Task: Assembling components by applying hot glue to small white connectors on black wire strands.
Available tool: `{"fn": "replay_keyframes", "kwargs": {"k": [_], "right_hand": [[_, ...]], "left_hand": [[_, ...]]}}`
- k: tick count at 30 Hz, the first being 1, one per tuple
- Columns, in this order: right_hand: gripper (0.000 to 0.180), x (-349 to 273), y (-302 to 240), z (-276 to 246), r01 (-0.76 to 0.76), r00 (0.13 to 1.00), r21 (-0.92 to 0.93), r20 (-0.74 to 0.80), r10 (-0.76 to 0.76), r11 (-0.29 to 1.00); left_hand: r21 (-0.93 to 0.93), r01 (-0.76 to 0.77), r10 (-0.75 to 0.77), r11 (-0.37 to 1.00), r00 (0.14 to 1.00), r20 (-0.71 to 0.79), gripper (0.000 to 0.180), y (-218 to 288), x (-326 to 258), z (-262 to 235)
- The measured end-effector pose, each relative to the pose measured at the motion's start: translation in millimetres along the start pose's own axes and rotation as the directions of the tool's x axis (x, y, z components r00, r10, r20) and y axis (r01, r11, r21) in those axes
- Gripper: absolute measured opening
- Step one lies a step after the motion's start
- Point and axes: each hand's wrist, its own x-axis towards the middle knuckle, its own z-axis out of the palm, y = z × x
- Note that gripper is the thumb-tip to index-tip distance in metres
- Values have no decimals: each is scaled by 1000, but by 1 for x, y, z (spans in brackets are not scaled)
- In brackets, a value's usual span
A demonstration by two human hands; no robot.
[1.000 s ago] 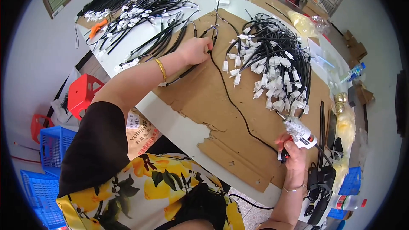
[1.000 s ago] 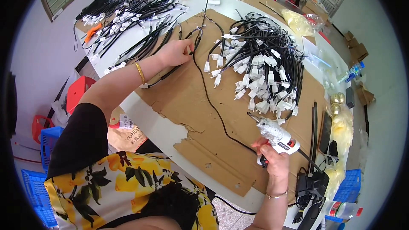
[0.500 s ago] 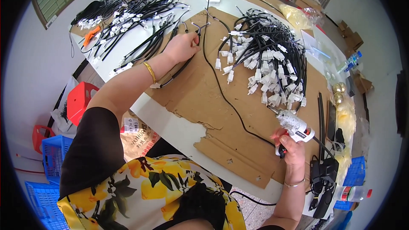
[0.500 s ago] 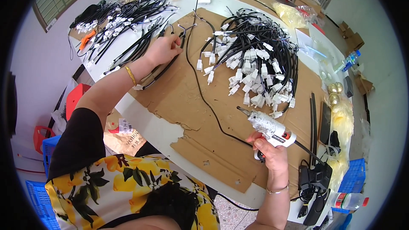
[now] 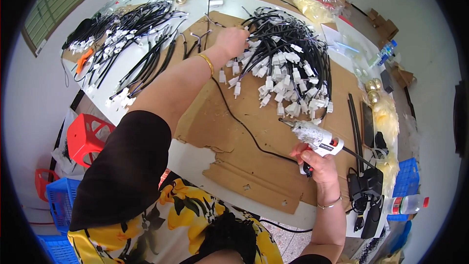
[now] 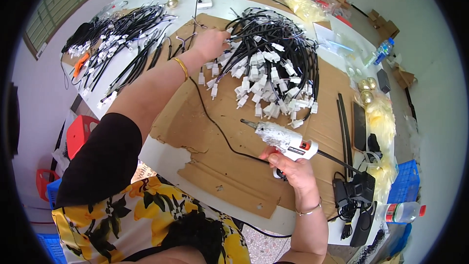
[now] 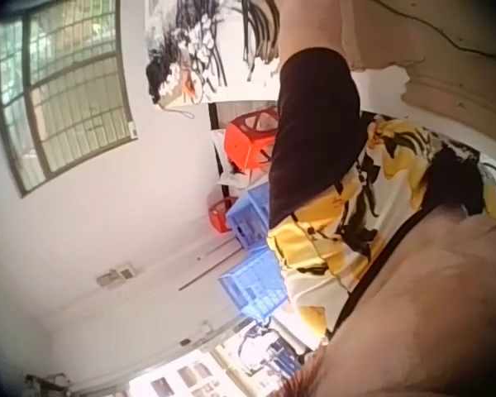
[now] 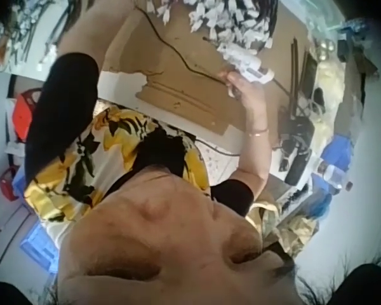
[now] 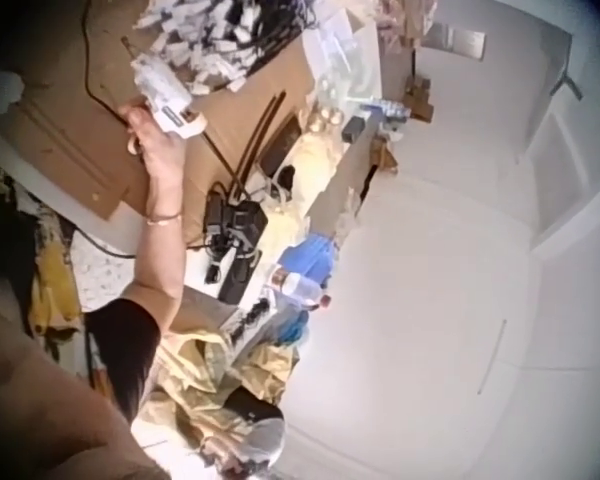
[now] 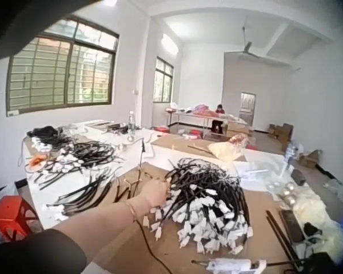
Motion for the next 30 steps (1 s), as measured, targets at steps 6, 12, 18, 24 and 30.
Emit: {"fn": "replay_keyframes", "kwargs": {"k": [6, 12, 18, 24, 30], "right_hand": [[24, 1, 0, -5, -4, 999, 22, 33, 3, 1000], [24, 0, -3, -2, 29, 999, 4, 36, -30, 1000], [25, -2, -3, -3, 35, 999, 10, 34, -36, 999], [25, -1, -4, 0, 48, 997, 5, 57, -48, 999], [24, -1, -6, 2, 48, 998, -4, 44, -48, 999]], "left_hand": [[-279, 20, -54, 960, 992, -113, 18, 21, 17, -20], [-735, 23, -132, 678, 987, -91, 25, 24, 28, -31], [-939, 317, -288, 132, 919, 270, 19, 47, 26, -68], [-993, -7, -373, -120, 927, 38, 19, 63, 39, -109], [-865, 501, -283, -16, 828, 485, 20, 62, -13, -58]]}}
